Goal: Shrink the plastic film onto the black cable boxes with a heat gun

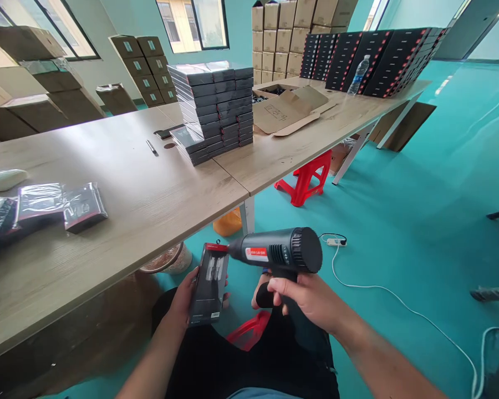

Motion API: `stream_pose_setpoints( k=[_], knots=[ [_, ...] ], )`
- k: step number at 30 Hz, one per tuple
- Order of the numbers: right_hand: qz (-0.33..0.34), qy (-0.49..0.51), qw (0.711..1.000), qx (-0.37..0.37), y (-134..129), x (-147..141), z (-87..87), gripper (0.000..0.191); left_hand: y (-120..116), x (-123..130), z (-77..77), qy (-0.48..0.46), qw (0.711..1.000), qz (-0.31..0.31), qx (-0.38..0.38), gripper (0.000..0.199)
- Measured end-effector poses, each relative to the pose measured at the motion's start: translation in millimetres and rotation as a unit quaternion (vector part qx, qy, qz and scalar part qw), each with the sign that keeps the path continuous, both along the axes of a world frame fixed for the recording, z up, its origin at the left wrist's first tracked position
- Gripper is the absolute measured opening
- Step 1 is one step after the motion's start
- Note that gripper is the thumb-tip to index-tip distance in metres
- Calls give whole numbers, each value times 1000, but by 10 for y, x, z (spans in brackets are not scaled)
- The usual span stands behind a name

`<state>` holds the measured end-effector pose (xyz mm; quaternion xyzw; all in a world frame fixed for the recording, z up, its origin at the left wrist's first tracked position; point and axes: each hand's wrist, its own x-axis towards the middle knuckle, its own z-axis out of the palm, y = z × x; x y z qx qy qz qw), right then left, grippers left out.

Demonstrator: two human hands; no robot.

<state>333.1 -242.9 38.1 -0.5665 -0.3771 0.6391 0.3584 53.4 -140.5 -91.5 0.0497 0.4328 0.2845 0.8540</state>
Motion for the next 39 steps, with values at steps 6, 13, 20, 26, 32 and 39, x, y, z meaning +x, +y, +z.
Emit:
stream_pose_setpoints(
  k=[6,13,20,26,32,39],
  knots=[
    [82,36,995,-38,-147,-212,-33,39,22,37,-75,67,996,53,19,38],
    [-14,46,998,-49,-160,-299,-116,37,-5,31,-176,18,994,96,54,40],
    [-37,52,997,-51,-166,-324,-155,35,-23,54,-199,15,991,123,58,37],
    [-20,52,997,-57,-204,-228,-197,38,-51,79,-187,-17,992,111,57,47],
    [-72,36,987,-136,-428,105,-261,43,-93,180,-386,-50,985,166,25,52],
    [-103,47,986,-126,-545,14,-304,45,-80,213,-510,-74,966,244,31,43]
  ],
)
